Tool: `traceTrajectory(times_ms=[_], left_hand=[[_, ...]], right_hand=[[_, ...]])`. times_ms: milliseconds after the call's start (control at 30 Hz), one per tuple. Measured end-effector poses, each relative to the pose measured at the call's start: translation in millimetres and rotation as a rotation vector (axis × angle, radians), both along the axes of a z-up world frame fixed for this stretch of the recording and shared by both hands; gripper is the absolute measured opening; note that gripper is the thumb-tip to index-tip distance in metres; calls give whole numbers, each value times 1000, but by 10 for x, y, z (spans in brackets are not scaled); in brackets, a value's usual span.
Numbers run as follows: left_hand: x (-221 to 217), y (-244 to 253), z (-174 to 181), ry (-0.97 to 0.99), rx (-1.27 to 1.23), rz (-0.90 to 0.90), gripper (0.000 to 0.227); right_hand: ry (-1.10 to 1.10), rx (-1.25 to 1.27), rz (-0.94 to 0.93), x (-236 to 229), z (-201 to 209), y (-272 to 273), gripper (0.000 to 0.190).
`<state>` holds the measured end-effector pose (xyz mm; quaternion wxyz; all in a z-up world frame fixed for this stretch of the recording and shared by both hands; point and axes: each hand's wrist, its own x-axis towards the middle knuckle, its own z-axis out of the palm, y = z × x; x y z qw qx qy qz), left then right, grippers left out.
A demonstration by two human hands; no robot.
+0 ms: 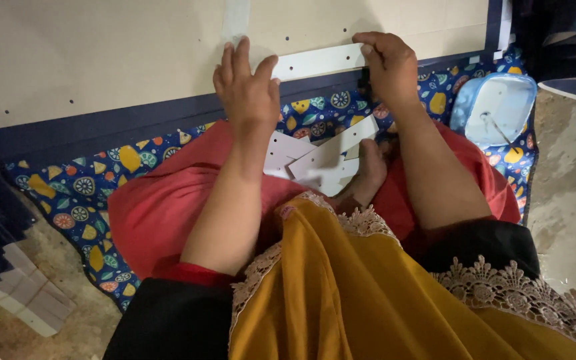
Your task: Applying white adhesive strips to blue fabric components
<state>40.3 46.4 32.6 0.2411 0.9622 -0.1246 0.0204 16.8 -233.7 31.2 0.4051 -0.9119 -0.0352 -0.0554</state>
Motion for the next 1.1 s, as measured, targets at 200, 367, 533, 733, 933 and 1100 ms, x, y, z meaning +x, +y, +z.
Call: traceTrajectory(times_ms=[200, 367, 533, 733, 933, 1100], left_hand=[[-33, -20, -11, 12, 78, 9, 37], [-44, -29, -33, -11, 98, 14, 38], [-44, -36, -31, -15, 98, 24, 37], [-51, -37, -37, 26, 102, 29, 35], [-99, -70, -76, -98, 55, 37, 30], [-109, -93, -34, -120, 41, 46, 26]], right_hand=[[8, -105, -78, 2, -58, 31, 24], [1, -119, -89, 0, -65, 48, 23], [1, -128, -87, 2, -62, 57, 23], [-29, -143, -51, -6, -36, 66, 22], [-54, -146, -67, -9, -74, 47, 23], [-71, -169, -83, 7, -46, 50, 21]])
